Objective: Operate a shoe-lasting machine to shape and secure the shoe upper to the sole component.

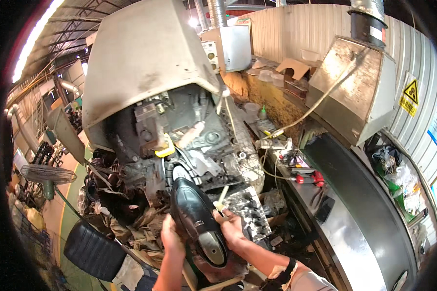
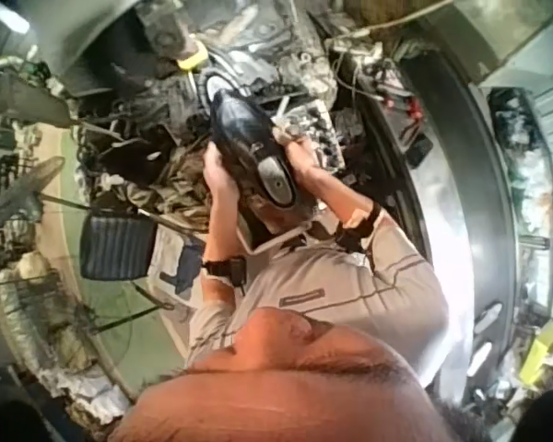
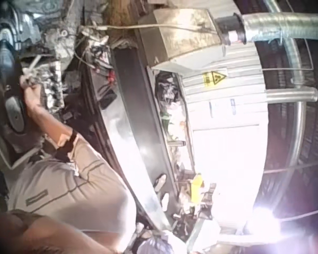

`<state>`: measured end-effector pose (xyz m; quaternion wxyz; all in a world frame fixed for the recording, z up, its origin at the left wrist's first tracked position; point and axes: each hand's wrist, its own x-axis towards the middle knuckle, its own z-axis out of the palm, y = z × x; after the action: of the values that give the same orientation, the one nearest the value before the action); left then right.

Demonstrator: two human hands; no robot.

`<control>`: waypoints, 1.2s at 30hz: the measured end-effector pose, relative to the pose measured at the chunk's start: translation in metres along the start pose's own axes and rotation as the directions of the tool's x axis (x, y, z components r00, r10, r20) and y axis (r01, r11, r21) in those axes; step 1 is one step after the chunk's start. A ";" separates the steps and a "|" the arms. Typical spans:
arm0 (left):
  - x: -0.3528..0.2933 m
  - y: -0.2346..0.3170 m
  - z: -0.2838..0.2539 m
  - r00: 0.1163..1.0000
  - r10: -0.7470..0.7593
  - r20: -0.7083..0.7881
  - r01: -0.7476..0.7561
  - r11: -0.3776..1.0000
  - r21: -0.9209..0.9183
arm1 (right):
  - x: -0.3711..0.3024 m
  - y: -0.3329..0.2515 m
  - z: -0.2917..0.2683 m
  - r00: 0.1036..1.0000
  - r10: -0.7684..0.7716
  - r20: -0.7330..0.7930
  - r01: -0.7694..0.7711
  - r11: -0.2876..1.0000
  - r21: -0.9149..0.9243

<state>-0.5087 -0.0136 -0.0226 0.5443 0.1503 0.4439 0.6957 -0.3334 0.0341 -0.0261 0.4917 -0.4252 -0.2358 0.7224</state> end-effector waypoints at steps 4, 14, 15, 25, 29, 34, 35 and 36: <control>0.013 0.013 0.001 0.994 -0.103 -0.039 0.092 0.969 -0.230 | 0.047 0.026 0.039 0.999 -0.017 0.049 0.015 0.999 0.044; 0.097 0.010 -0.006 0.950 -0.203 -0.239 0.171 0.974 -0.148 | 0.126 0.043 0.068 0.994 -0.076 -0.084 0.081 0.995 0.054; 0.101 0.011 -0.002 0.938 -0.226 -0.262 0.178 0.964 -0.196 | 0.127 0.044 0.066 0.995 -0.045 -0.091 0.051 0.997 0.061; 0.127 -0.027 -0.022 0.961 -0.109 -0.255 0.022 0.946 -0.324 | 0.139 0.044 0.067 0.999 0.017 -0.033 -0.010 0.983 0.182; 0.141 -0.039 -0.024 0.945 0.010 -0.327 -0.081 0.975 -0.206 | 0.156 0.061 0.057 0.997 -0.059 0.056 0.045 0.973 0.225; 0.152 -0.050 -0.031 0.939 0.092 -0.332 -0.139 0.983 -0.121 | 0.167 0.068 0.057 0.993 -0.115 0.029 0.104 0.962 0.254; 0.151 -0.045 -0.027 0.939 0.056 -0.339 -0.111 0.984 -0.143 | 0.167 0.067 0.058 0.993 -0.115 0.034 0.103 0.960 0.260; 0.149 -0.043 -0.025 0.938 0.021 -0.345 -0.082 0.983 -0.165 | 0.165 0.065 0.058 0.993 -0.116 0.038 0.101 0.959 0.266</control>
<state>-0.5534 0.1087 -0.1113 0.4517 -0.0101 0.4640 0.7620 -0.4414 0.1628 -0.1082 0.5763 -0.3231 -0.1737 0.7303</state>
